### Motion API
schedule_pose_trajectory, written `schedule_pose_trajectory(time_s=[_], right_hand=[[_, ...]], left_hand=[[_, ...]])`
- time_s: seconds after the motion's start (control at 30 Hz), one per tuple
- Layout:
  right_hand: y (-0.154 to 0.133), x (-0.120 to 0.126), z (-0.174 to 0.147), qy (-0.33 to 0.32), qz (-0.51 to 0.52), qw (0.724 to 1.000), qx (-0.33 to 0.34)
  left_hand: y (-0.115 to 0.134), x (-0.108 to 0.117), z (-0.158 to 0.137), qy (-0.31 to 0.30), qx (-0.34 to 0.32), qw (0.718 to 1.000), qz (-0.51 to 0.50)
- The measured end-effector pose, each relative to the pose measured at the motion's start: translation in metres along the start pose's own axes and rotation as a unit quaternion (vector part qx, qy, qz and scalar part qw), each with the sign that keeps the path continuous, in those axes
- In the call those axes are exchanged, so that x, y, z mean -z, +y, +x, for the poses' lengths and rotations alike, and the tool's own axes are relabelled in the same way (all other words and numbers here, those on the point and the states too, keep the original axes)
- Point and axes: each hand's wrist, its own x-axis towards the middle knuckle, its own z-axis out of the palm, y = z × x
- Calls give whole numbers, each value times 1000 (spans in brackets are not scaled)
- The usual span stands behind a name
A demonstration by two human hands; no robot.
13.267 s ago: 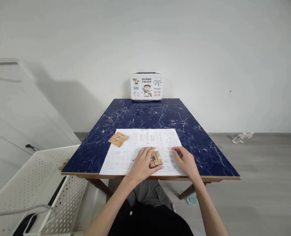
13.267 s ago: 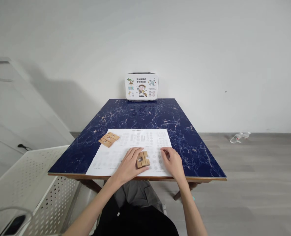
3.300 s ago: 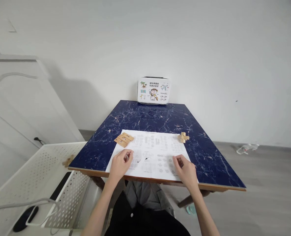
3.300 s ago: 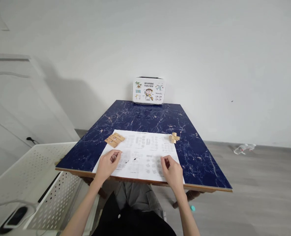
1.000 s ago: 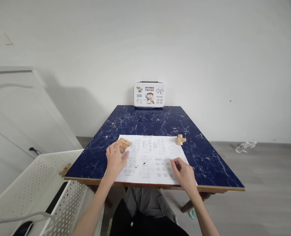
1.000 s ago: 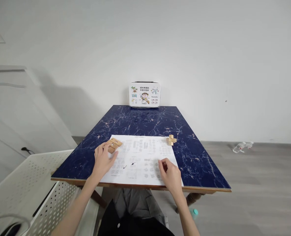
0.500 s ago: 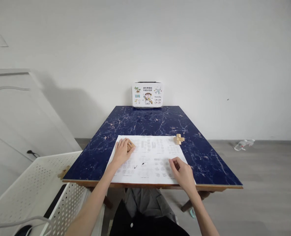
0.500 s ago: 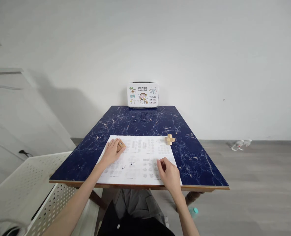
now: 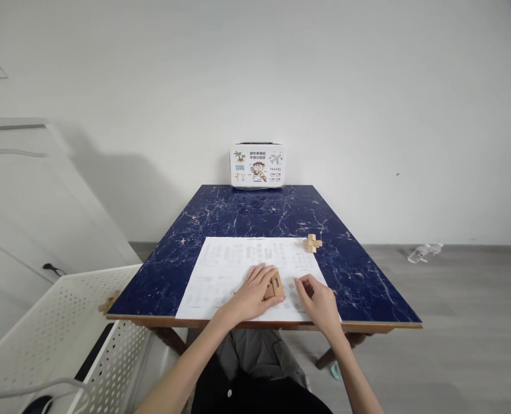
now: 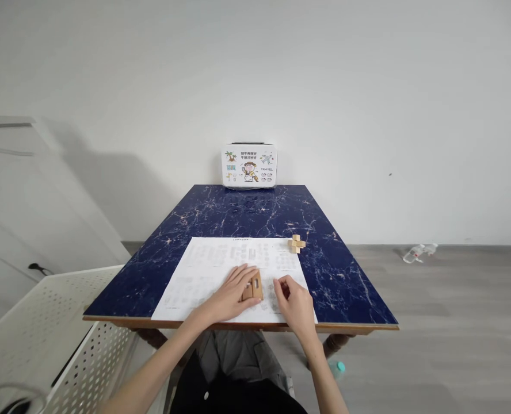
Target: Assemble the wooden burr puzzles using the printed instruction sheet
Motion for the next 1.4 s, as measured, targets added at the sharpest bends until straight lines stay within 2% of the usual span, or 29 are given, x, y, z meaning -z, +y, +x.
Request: schedule_pose_trajectory(time_s=[0.13,0.4,0.67,0.83,0.97,1.13,1.3,1.4], right_hand=[[-1,0,0,-4,5,1000,-5],[-1,1,1,-17,5,1000,-17],[-8,-1,1,-75,-14,997,-12],[-19,-10,-2,-85,-64,994,12],[-27,-14,0,-87,-99,991,-5],[-32,-22,8,-96,-163,981,-29],[-29,-31,14,-106,-234,966,-37],[-24,-33,14,-97,-237,966,-32]], left_hand=[[8,4,-12,5,4,1000,-21],[-1,14,-40,36,57,997,-35],[-3,8,-43,104,103,988,-49],[-1,9,-44,128,88,986,-54],[5,13,-44,182,58,981,-28],[7,7,-40,271,108,956,38],[5,0,-39,274,136,948,93],[5,0,-39,268,141,948,95]])
